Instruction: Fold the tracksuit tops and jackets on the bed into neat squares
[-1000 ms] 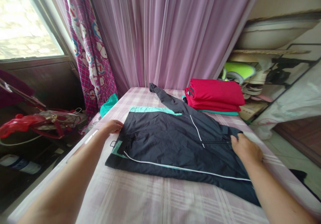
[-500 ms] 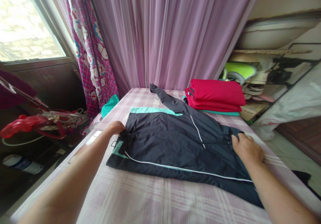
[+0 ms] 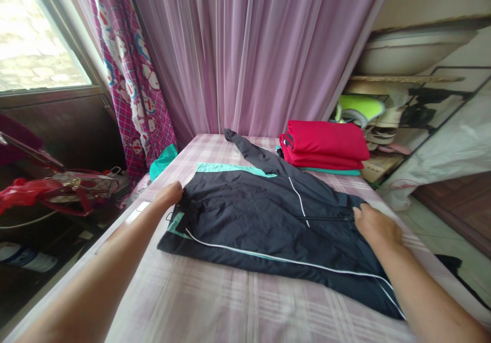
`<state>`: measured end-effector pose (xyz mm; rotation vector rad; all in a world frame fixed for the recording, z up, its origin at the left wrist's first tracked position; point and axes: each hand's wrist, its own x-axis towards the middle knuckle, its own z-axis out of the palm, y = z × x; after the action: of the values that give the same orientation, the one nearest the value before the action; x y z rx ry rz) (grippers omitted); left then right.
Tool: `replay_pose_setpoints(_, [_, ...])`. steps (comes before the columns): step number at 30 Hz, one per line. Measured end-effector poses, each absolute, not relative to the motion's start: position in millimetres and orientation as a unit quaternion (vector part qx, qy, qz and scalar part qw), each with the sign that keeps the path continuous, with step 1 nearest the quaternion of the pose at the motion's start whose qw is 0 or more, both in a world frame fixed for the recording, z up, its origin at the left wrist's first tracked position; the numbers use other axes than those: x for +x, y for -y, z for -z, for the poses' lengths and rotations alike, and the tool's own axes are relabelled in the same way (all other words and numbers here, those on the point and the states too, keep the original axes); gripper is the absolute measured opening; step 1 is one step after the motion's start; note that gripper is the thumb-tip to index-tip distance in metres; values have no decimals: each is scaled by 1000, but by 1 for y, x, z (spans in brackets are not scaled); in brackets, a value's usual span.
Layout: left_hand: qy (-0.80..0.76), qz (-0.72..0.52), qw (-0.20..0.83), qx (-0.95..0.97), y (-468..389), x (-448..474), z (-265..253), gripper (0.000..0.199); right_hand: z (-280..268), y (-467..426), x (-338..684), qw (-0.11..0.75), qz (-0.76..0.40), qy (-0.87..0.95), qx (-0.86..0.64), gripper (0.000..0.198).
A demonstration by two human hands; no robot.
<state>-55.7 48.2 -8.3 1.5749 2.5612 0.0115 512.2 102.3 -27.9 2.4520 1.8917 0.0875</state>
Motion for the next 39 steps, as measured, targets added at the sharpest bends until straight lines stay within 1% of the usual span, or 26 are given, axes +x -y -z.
replay_pose_setpoints(5, [-858,13,34,513,-45,-68,6,25,35,-98,515,55,-30,-657,751,42])
replay_pose_setpoints(8, [-861,23,17,507,-44,-73,4,33,23,-100,518,76,-14,-639,765,46])
replay_pose_setpoints(9, [-859,20,5,512,-45,-72,3,39,16,-102,517,68,-17,-625,778,49])
replay_pose_setpoints(11, [-839,5,-25,544,-50,-64,0,47,3,-107,510,21,-48,-607,793,50])
replay_pose_setpoints(14, [-767,-31,-46,639,-64,-38,4,50,-12,-122,482,-66,-97,-648,752,40])
replay_pose_setpoints(17, [-724,-43,-28,688,-74,-9,21,55,-19,-145,437,-107,-69,-719,683,32])
replay_pose_setpoints(21, [-755,-19,-11,655,-75,7,50,60,-20,-186,381,-121,5,-750,650,29])
replay_pose_setpoints(27, [-758,-16,-13,651,-68,2,63,63,-9,-251,325,-126,49,-756,641,39])
replay_pose_setpoints(32, [-757,-33,-30,652,-59,1,70,64,6,-296,297,-73,121,-725,674,53])
replay_pose_setpoints(34, [-759,-35,-34,649,-55,0,73,65,11,-308,291,-51,140,-709,689,48])
replay_pose_setpoints(36, [-761,-36,-39,647,-52,0,75,65,17,-314,289,-56,126,-702,698,38])
replay_pose_setpoints(39, [-765,-34,-38,642,-50,2,73,65,26,-311,288,-131,59,-682,717,34])
